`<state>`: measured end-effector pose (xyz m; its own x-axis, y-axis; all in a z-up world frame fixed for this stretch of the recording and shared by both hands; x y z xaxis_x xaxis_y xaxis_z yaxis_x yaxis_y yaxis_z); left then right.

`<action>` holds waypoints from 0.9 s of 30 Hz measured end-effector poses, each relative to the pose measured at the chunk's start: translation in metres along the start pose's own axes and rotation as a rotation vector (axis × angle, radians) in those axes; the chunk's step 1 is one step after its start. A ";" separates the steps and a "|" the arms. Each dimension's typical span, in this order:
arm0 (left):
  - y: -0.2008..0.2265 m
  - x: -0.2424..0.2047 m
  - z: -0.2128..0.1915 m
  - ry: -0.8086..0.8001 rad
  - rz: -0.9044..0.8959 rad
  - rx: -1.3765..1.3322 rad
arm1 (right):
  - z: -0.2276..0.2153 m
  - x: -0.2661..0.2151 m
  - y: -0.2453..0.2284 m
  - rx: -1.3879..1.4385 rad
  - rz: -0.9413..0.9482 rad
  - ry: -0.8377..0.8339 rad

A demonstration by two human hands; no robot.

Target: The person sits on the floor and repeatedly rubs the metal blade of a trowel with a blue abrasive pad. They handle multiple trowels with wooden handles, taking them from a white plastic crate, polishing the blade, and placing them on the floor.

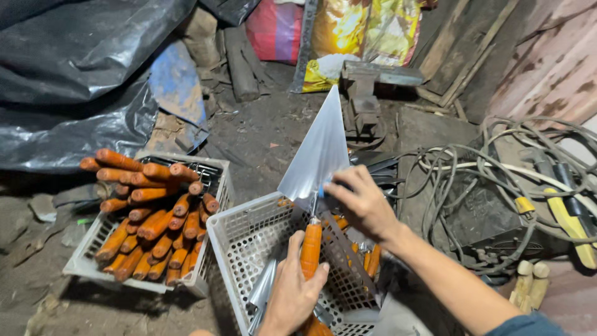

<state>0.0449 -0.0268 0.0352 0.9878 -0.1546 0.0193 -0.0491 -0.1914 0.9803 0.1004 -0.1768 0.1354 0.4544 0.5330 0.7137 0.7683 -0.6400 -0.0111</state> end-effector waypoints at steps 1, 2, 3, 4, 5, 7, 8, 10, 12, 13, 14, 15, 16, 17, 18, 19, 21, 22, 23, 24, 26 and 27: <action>0.002 0.002 -0.001 -0.017 0.027 -0.006 | -0.005 0.008 0.012 -0.019 0.016 0.032; 0.003 0.003 -0.001 -0.033 0.053 -0.013 | -0.012 0.017 0.025 -0.039 0.032 0.064; 0.003 0.003 0.000 -0.050 0.074 -0.021 | -0.018 0.025 0.037 -0.055 0.048 0.091; -0.001 0.003 0.002 -0.069 0.033 -0.008 | -0.026 0.035 0.048 -0.080 0.054 0.138; -0.006 0.002 0.002 -0.084 -0.010 0.004 | -0.033 0.046 0.058 -0.101 0.056 0.183; -0.012 0.003 0.004 -0.111 -0.065 0.032 | -0.044 0.065 0.078 -0.130 0.087 0.229; -0.014 0.004 0.006 -0.123 -0.076 0.048 | -0.052 0.072 0.089 -0.146 0.116 0.257; -0.011 0.005 0.004 -0.109 -0.023 0.061 | -0.060 0.079 0.104 -0.164 0.174 0.302; 0.001 0.005 0.000 -0.060 0.124 0.067 | -0.058 0.076 0.108 -0.128 0.179 0.284; -0.005 0.006 0.000 -0.065 0.040 0.083 | -0.054 0.071 0.107 -0.109 0.180 0.270; -0.012 0.007 0.000 -0.071 -0.044 0.100 | -0.047 0.064 0.103 -0.098 0.164 0.227; -0.020 0.006 0.000 -0.078 -0.133 0.116 | -0.037 0.054 0.095 -0.084 0.150 0.183; -0.019 0.005 0.002 -0.082 -0.120 0.065 | -0.027 0.043 0.086 -0.069 0.136 0.138; -0.016 0.006 0.001 -0.085 -0.101 0.019 | -0.018 0.031 0.082 0.007 0.219 0.142; -0.013 0.006 0.001 -0.088 -0.082 -0.026 | -0.009 0.017 0.075 0.083 0.301 0.146; -0.009 0.006 -0.001 -0.077 -0.053 -0.042 | -0.004 0.004 0.063 0.106 0.332 0.130; -0.001 0.007 -0.004 -0.053 0.005 -0.075 | 0.007 -0.024 0.039 0.209 0.402 0.092; -0.005 0.007 -0.006 -0.037 -0.054 -0.074 | 0.012 -0.037 0.031 0.288 0.441 0.068; -0.009 0.010 -0.008 -0.024 -0.109 -0.071 | 0.011 -0.046 0.026 0.284 0.471 0.068; -0.012 0.013 -0.010 -0.012 -0.163 -0.068 | 0.010 -0.055 0.024 0.280 0.501 0.068; -0.013 0.015 -0.011 0.024 -0.160 -0.055 | 0.002 -0.068 0.024 0.239 0.530 0.084; -0.014 0.016 -0.011 0.036 -0.157 -0.048 | -0.002 -0.070 0.025 0.197 0.527 0.107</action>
<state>0.0626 -0.0158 0.0244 0.9874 -0.0916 -0.1291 0.1129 -0.1637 0.9800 0.0870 -0.2314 0.0868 0.7585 0.1038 0.6433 0.5242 -0.6838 -0.5077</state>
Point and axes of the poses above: each hand's wrist, its own x-axis towards the middle knuckle, its own z-axis out of the palm, y = z × x, the point moved 8 cm from there along x, towards the middle knuckle, and after that the axes turned 1 degree about y, right-handed, at the moved point
